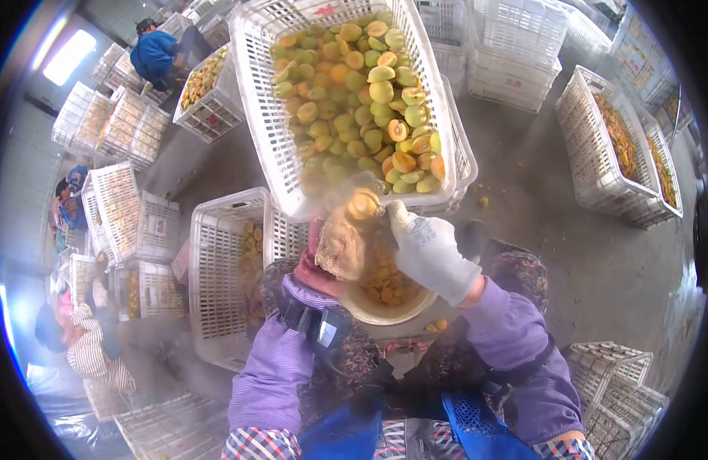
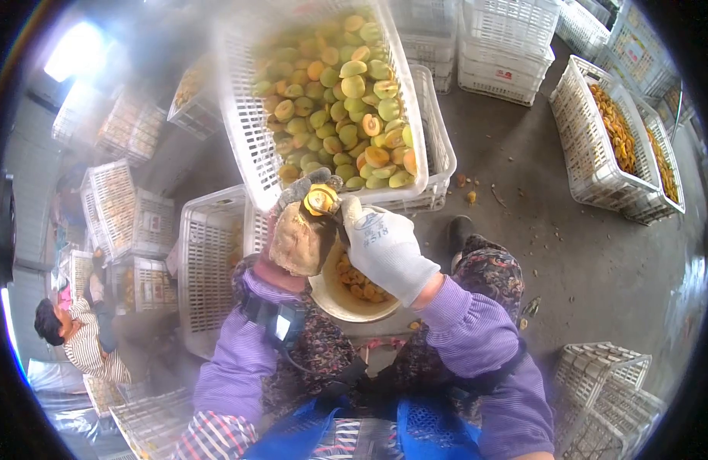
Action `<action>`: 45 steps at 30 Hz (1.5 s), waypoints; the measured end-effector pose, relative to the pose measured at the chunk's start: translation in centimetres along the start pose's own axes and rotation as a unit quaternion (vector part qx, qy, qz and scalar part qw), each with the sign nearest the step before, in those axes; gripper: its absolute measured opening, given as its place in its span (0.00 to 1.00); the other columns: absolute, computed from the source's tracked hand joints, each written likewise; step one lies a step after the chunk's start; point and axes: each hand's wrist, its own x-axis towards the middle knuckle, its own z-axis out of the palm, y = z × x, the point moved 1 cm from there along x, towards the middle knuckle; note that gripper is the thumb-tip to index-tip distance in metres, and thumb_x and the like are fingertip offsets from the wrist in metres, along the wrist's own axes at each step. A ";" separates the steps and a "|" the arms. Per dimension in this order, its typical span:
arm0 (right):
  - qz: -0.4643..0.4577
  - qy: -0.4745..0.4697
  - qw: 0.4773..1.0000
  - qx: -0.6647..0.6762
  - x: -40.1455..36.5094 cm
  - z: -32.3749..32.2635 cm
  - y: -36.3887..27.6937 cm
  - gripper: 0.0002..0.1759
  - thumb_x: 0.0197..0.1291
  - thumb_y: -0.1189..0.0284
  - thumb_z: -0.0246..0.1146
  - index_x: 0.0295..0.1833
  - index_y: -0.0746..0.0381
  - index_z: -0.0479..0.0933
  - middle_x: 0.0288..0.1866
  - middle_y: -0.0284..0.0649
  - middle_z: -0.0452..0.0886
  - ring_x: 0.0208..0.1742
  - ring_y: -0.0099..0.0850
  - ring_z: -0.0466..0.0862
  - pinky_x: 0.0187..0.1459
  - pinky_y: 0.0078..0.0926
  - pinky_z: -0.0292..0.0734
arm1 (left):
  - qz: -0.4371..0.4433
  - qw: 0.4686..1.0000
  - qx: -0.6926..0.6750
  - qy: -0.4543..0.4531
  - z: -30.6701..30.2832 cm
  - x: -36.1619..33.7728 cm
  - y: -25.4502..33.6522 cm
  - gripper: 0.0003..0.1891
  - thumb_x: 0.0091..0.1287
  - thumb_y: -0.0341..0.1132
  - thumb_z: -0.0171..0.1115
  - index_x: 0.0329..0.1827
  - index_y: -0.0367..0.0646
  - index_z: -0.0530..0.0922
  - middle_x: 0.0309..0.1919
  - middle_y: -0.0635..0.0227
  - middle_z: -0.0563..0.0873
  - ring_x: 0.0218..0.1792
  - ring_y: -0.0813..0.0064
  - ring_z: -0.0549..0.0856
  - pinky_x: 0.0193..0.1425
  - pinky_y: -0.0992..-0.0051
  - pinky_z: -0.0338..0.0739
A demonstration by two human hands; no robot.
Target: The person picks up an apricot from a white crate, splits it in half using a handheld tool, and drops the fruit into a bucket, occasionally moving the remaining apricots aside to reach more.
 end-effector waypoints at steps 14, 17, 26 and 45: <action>-0.024 -0.049 0.997 0.052 -0.3 2.5 0.4 0.24 0.59 0.74 0.55 0.60 0.77 0.70 0.32 0.45 0.83 0.33 0.35 0.85 0.31 0.30 0.79 | 0.104 0.928 0.353 0.055 -0.8 2.3 -5.4 0.20 0.70 0.36 0.55 0.62 0.40 0.70 0.53 0.65 0.81 0.58 0.71 0.77 0.70 0.68 0.66; 0.028 -0.109 0.993 0.029 -0.3 2.4 -0.2 0.29 0.52 0.75 0.58 0.62 0.71 0.68 0.43 0.50 0.82 0.41 0.43 0.84 0.43 0.35 0.79 | 0.127 0.917 0.372 0.074 0.0 1.9 -3.2 0.19 0.69 0.36 0.55 0.61 0.40 0.71 0.53 0.64 0.81 0.58 0.68 0.77 0.70 0.66 0.66; -0.030 -0.050 0.991 -0.119 -0.5 2.2 -0.6 0.26 0.59 0.72 0.55 0.61 0.74 0.69 0.33 0.44 0.83 0.35 0.33 0.86 0.31 0.31 0.79 | 0.269 0.712 0.640 0.111 2.8 1.3 1.5 0.12 0.74 0.30 0.50 0.57 0.38 0.72 0.48 0.64 0.80 0.47 0.73 0.81 0.50 0.75 0.81; 0.042 -0.175 0.932 0.316 -0.1 1.2 0.8 0.17 0.60 0.69 0.58 0.50 0.69 0.73 0.31 0.51 0.82 0.34 0.48 0.84 0.39 0.40 0.79 | -0.026 0.980 -0.174 0.090 4.3 2.7 3.4 0.22 0.75 0.50 0.51 0.29 0.41 0.73 0.28 0.61 0.78 0.32 0.69 0.79 0.35 0.71 0.78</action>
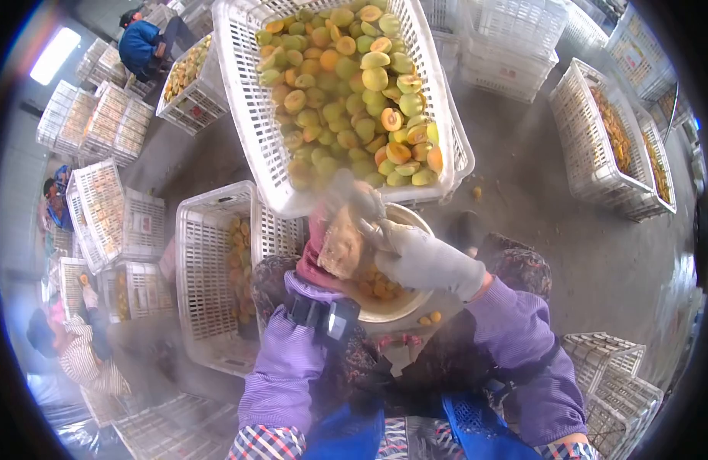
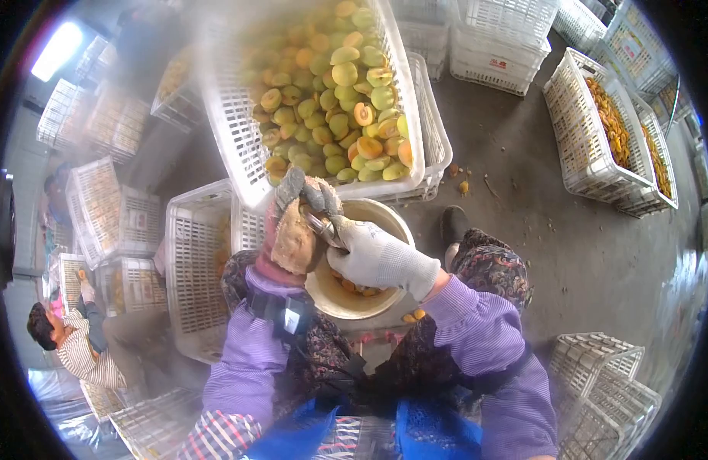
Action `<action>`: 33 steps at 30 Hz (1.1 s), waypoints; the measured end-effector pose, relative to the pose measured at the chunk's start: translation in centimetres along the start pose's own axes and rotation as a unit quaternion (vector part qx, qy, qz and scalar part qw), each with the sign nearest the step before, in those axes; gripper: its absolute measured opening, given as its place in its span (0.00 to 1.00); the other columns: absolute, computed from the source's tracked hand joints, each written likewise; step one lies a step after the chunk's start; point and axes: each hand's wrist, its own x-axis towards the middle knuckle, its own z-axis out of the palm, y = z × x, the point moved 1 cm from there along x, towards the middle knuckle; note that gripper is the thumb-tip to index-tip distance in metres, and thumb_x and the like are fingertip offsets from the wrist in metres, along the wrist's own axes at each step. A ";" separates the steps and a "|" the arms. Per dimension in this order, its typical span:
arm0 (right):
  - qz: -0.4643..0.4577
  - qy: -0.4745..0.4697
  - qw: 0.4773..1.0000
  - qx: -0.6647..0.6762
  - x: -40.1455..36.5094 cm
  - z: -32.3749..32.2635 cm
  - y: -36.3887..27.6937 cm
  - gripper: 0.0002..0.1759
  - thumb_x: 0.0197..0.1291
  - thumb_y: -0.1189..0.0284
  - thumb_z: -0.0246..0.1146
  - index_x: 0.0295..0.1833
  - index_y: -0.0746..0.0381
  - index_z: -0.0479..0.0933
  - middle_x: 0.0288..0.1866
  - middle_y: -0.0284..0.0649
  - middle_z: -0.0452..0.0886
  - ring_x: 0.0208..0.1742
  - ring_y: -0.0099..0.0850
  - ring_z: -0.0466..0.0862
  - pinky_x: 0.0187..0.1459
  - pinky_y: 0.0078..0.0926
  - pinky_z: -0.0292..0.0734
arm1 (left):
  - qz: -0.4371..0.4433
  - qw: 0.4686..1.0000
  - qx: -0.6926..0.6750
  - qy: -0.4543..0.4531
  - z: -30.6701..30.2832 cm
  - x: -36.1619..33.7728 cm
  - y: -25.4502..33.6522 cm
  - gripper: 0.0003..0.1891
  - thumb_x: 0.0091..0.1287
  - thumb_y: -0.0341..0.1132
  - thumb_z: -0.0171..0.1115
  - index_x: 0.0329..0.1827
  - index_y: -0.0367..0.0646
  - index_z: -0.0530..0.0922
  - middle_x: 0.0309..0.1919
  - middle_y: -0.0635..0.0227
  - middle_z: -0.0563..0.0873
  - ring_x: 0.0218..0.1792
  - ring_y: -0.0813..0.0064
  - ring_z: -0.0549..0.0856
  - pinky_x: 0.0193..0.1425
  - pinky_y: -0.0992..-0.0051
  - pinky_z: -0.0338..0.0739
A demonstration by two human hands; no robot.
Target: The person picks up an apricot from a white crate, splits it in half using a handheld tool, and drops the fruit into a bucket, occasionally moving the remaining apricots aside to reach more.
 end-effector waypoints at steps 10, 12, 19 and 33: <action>0.150 -0.101 0.978 0.102 -0.5 -1.1 -3.2 0.14 0.64 0.68 0.55 0.49 0.66 0.74 0.28 0.43 0.81 0.26 0.31 0.83 0.32 0.30 0.79 | 0.108 0.985 0.131 -0.012 -1.8 1.7 -1.5 0.23 0.75 0.51 0.51 0.27 0.41 0.71 0.29 0.60 0.75 0.31 0.67 0.76 0.34 0.70 0.74; 0.146 -0.115 0.980 0.069 -0.3 -1.7 -3.2 0.15 0.63 0.67 0.57 0.49 0.68 0.73 0.29 0.45 0.83 0.28 0.35 0.85 0.33 0.32 0.80 | 0.092 0.980 0.173 0.025 -2.5 1.7 -1.3 0.24 0.74 0.53 0.52 0.28 0.42 0.71 0.28 0.62 0.77 0.30 0.67 0.78 0.35 0.69 0.74; -0.080 -0.044 0.952 -0.292 -2.1 1.6 1.1 0.12 0.64 0.68 0.55 0.47 0.66 0.75 0.28 0.45 0.84 0.29 0.40 0.86 0.27 0.35 0.78 | 0.036 0.996 0.017 0.084 -6.6 -1.9 5.8 0.14 0.73 0.47 0.53 0.39 0.46 0.76 0.29 0.68 0.81 0.30 0.73 0.81 0.37 0.70 0.77; -0.049 0.054 0.917 -0.392 -3.2 -1.9 0.0 0.12 0.60 0.70 0.58 0.47 0.63 0.74 0.23 0.37 0.81 0.23 0.35 0.84 0.21 0.33 0.76 | -0.074 0.685 0.723 0.039 -7.5 5.9 7.0 0.26 0.62 0.49 0.63 0.56 0.37 0.79 0.51 0.49 0.84 0.52 0.52 0.83 0.59 0.63 0.76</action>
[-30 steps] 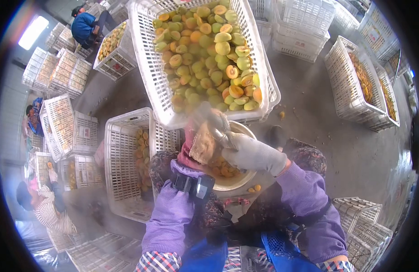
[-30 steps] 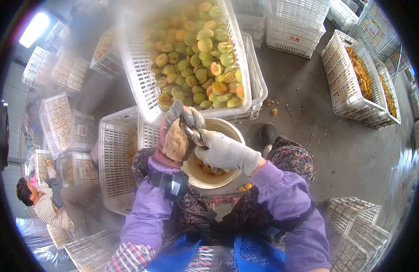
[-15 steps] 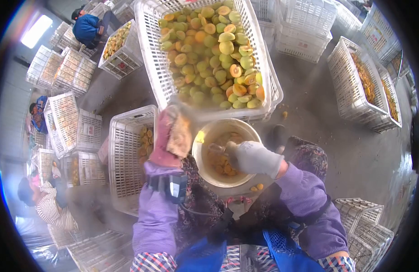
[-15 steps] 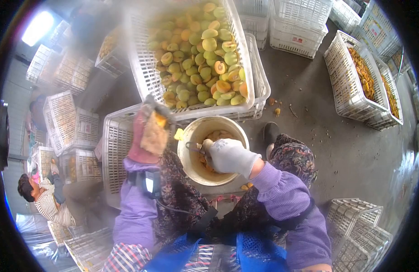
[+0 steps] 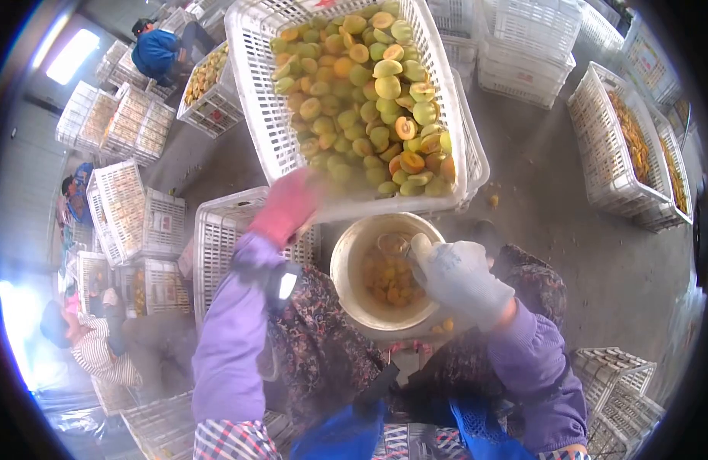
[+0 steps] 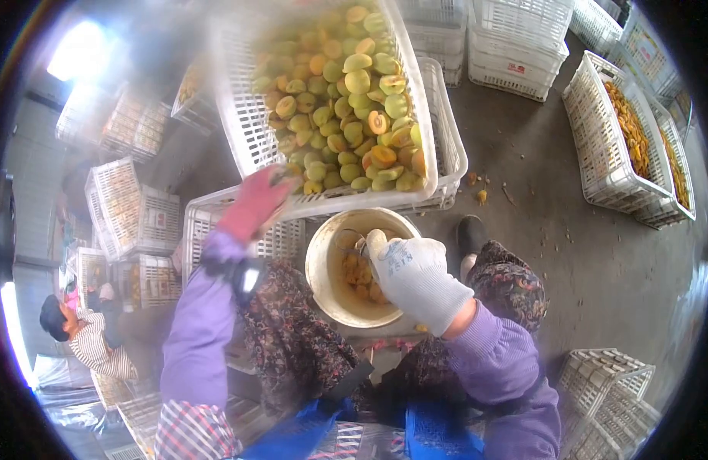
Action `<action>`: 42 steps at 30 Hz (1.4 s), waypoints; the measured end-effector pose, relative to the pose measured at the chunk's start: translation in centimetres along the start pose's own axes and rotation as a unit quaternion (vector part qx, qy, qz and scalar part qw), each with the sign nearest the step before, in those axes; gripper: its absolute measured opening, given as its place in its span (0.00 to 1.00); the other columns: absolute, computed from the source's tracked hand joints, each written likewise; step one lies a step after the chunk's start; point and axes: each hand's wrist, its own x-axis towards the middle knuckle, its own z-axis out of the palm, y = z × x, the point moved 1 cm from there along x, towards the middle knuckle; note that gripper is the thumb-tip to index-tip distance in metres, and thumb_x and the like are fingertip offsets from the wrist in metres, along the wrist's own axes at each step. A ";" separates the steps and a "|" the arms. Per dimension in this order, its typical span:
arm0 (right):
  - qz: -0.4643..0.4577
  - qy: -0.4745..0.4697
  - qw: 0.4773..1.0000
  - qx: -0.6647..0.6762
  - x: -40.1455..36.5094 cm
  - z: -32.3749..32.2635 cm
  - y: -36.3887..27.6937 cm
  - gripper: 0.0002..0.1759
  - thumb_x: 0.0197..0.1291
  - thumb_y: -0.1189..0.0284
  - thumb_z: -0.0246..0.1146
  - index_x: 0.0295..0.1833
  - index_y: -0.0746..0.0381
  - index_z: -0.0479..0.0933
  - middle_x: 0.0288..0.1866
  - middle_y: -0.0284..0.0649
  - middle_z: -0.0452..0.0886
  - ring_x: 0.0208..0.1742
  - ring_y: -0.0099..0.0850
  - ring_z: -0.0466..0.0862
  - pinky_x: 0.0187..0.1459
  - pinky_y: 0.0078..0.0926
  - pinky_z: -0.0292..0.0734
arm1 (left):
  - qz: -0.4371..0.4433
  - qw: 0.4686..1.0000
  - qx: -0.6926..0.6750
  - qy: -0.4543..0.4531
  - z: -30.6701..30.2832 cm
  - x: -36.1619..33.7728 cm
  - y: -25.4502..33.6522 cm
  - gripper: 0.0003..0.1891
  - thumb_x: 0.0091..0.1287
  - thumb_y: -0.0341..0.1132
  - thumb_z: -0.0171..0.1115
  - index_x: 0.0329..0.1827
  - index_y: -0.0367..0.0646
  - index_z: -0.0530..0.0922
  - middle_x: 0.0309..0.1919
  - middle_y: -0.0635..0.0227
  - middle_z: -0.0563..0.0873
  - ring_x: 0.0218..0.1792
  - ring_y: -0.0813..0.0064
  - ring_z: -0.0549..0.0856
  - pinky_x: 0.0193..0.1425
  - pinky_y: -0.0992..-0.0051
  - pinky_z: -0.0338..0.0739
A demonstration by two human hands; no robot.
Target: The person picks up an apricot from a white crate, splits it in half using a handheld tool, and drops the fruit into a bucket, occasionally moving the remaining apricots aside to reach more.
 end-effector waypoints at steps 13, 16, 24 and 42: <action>0.044 0.002 0.999 0.029 0.8 -0.5 0.4 0.11 0.61 0.67 0.58 0.46 0.61 0.74 0.25 0.38 0.82 0.26 0.37 0.85 0.24 0.36 0.78 | 0.000 0.938 -0.343 -0.048 5.4 6.5 -3.6 0.11 0.69 0.34 0.54 0.48 0.40 0.81 0.43 0.58 0.84 0.47 0.65 0.84 0.52 0.70 0.79; 0.052 0.052 0.995 0.068 1.1 0.4 0.6 0.11 0.63 0.66 0.57 0.44 0.61 0.74 0.25 0.40 0.83 0.26 0.39 0.85 0.25 0.37 0.78 | 0.028 0.805 -0.591 -0.034 4.7 3.2 -2.3 0.11 0.66 0.30 0.57 0.50 0.37 0.78 0.42 0.59 0.83 0.45 0.66 0.84 0.49 0.67 0.81; 0.062 0.113 0.990 0.063 3.1 1.2 0.0 0.09 0.64 0.67 0.57 0.43 0.62 0.72 0.21 0.42 0.81 0.23 0.42 0.83 0.24 0.41 0.75 | 0.113 0.844 -0.523 -0.036 7.7 5.0 -3.7 0.14 0.68 0.33 0.53 0.53 0.36 0.75 0.43 0.58 0.82 0.41 0.64 0.82 0.47 0.65 0.83; 0.138 0.114 0.977 0.118 7.0 1.2 1.1 0.14 0.62 0.66 0.60 0.47 0.64 0.71 0.25 0.49 0.82 0.28 0.47 0.84 0.31 0.44 0.76 | 0.133 0.719 -0.669 -0.133 7.2 -2.9 4.1 0.15 0.73 0.27 0.51 0.61 0.37 0.71 0.46 0.65 0.82 0.42 0.74 0.84 0.45 0.77 0.81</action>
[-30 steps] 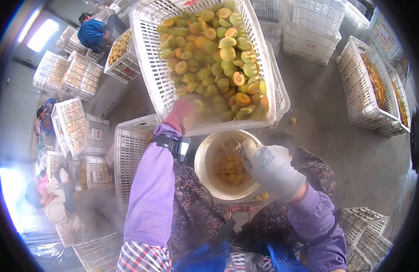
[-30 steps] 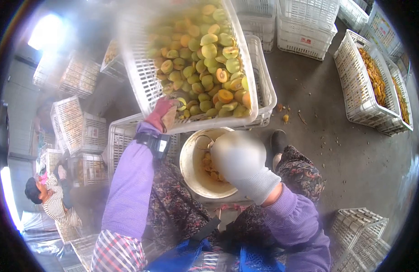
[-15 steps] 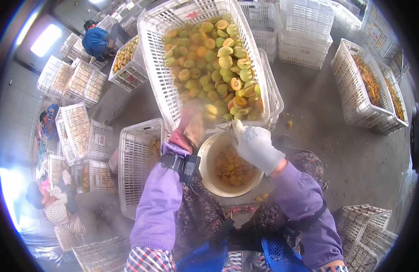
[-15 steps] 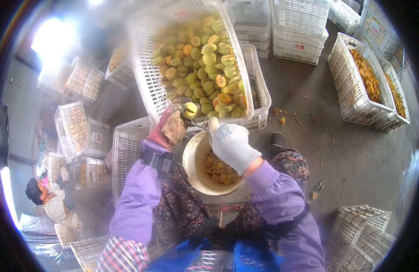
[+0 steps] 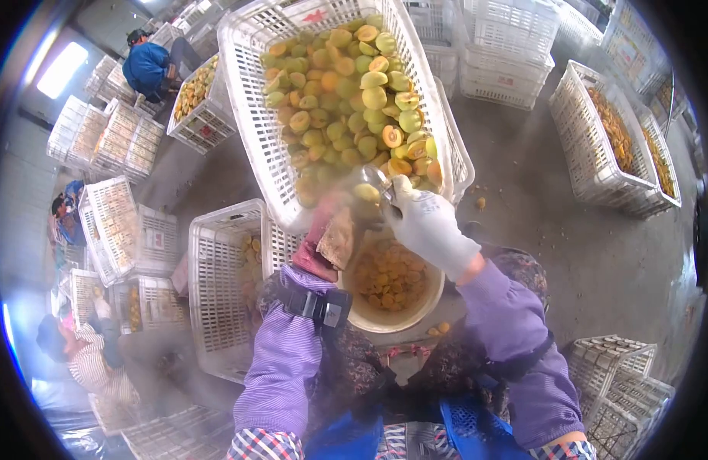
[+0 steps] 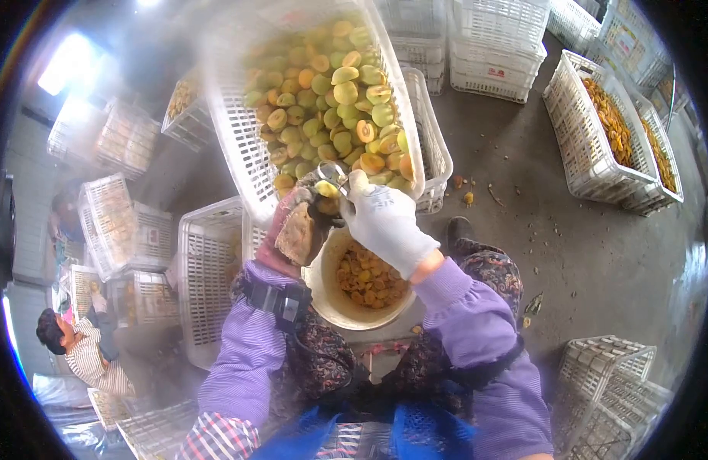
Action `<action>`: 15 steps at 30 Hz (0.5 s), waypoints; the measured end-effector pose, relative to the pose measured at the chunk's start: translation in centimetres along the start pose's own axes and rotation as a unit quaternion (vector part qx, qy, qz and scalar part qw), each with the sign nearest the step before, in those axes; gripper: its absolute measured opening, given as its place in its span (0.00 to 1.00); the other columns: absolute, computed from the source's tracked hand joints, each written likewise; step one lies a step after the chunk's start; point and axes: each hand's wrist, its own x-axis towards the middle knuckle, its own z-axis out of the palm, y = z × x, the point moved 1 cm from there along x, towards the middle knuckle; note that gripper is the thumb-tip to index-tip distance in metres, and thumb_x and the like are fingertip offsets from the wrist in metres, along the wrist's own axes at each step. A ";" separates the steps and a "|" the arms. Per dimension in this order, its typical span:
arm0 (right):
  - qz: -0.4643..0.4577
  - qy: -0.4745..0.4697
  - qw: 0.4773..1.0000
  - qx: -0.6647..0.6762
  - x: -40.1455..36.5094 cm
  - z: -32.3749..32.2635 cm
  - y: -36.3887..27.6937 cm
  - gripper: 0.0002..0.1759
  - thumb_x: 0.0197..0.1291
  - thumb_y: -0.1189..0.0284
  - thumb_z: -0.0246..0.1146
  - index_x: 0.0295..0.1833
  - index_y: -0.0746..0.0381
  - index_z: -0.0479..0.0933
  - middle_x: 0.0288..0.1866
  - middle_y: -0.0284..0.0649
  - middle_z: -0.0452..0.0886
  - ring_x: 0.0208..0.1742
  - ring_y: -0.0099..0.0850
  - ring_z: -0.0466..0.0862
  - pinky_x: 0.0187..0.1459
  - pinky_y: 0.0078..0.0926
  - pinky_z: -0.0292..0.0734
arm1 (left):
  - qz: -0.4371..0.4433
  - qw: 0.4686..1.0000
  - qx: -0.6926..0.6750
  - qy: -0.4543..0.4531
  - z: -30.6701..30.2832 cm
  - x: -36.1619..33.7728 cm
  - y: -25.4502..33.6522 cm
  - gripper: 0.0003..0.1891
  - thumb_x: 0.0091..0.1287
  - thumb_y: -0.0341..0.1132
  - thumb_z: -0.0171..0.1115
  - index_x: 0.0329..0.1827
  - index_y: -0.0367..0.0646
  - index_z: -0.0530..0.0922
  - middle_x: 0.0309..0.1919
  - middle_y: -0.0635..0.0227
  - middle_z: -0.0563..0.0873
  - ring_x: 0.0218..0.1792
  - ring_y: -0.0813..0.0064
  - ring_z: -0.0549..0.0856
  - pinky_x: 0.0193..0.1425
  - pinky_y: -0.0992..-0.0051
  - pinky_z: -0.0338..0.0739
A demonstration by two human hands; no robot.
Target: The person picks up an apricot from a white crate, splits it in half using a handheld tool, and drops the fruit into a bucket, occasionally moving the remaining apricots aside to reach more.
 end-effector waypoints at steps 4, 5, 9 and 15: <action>-0.040 0.020 0.996 0.082 -0.1 -0.3 0.0 0.25 0.60 0.56 0.65 0.47 0.68 0.70 0.27 0.51 0.83 0.33 0.49 0.85 0.35 0.43 0.78 | -0.054 0.972 -0.227 0.020 0.8 -0.2 0.8 0.14 0.74 0.34 0.51 0.59 0.38 0.72 0.44 0.65 0.82 0.41 0.73 0.83 0.45 0.77 0.80; -0.031 0.015 0.997 0.075 0.0 -0.7 -0.1 0.25 0.60 0.56 0.65 0.47 0.68 0.70 0.28 0.51 0.83 0.33 0.49 0.85 0.35 0.43 0.78 | -0.028 0.997 -0.072 0.010 1.3 -0.6 1.2 0.16 0.73 0.36 0.52 0.59 0.38 0.72 0.45 0.65 0.82 0.41 0.73 0.83 0.46 0.76 0.80; -0.017 0.020 0.979 0.201 0.8 -1.3 0.3 0.24 0.60 0.54 0.66 0.42 0.66 0.72 0.29 0.51 0.83 0.33 0.50 0.84 0.34 0.42 0.77 | -0.039 0.999 -0.010 -0.033 1.8 -1.5 3.0 0.21 0.70 0.38 0.57 0.61 0.37 0.72 0.45 0.64 0.83 0.42 0.70 0.83 0.46 0.71 0.80; 0.185 -0.097 0.866 0.455 2.2 -4.3 -1.6 0.16 0.63 0.66 0.60 0.45 0.69 0.75 0.26 0.32 0.76 0.23 0.18 0.74 0.27 0.20 0.72 | -0.079 0.995 -0.062 -0.019 2.4 -2.3 3.4 0.23 0.64 0.32 0.59 0.63 0.37 0.71 0.48 0.58 0.82 0.44 0.63 0.83 0.49 0.65 0.79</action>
